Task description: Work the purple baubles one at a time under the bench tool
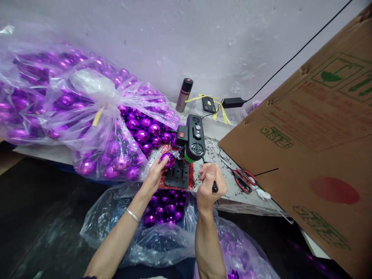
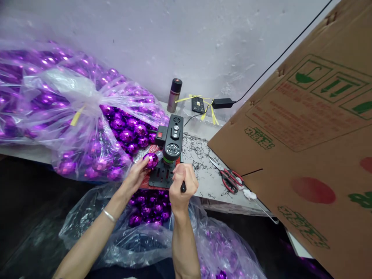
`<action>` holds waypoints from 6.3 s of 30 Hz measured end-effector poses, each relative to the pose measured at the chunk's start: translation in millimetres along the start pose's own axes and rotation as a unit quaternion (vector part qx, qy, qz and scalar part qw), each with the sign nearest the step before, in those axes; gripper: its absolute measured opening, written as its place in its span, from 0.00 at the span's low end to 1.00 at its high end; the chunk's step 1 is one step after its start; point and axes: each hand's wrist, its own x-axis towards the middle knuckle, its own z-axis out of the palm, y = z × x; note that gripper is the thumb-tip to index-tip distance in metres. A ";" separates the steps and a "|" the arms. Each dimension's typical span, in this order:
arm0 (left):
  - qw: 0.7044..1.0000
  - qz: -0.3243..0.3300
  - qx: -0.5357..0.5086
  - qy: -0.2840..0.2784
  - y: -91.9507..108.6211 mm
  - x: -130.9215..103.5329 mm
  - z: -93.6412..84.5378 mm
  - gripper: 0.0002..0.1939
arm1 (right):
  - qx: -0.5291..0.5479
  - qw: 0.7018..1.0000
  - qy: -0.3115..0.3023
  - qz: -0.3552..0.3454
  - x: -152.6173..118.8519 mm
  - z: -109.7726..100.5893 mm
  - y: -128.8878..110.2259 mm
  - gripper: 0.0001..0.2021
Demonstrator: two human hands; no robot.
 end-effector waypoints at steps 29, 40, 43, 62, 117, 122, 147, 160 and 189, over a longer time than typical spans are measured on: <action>0.871 0.283 0.391 -0.095 -58.1 5.8 -6.2 0.31 | -0.033 0.999 -0.012 -0.015 -13.0 -4.7 5.4 0.18; 0.872 0.292 0.381 -0.092 -65.3 9.0 -9.5 0.32 | -0.021 0.997 0.011 -0.069 -55.9 5.2 47.6 0.19; 0.875 0.285 0.380 -0.094 -63.2 7.7 -8.6 0.32 | -0.010 0.998 0.028 -0.060 -57.6 7.0 48.6 0.19; 0.867 0.300 0.383 -0.108 -65.3 11.7 -9.3 0.29 | -0.020 0.994 0.039 -0.103 -68.2 15.5 62.0 0.22; 0.822 0.344 0.450 -0.063 -48.3 11.3 -20.2 0.29 | -0.039 0.999 -0.011 -0.018 -7.4 -3.0 6.4 0.20; 0.766 0.409 0.490 -0.076 -53.7 16.8 -15.7 0.28 | -0.035 0.999 -0.014 -0.024 -10.5 -3.6 8.8 0.18; 0.781 0.394 0.477 -0.084 -75.8 16.0 -16.4 0.29 | -0.038 0.997 0.043 -0.044 -54.2 9.6 40.0 0.21; 0.779 0.395 0.481 -0.083 -76.3 16.2 -15.9 0.30 | -0.025 0.998 0.050 -0.034 -66.6 11.1 50.3 0.22; 0.656 0.388 0.645 0.053 10.6 37.5 -44.1 0.22 | -0.021 1.000 0.020 -0.010 -35.6 3.3 23.4 0.20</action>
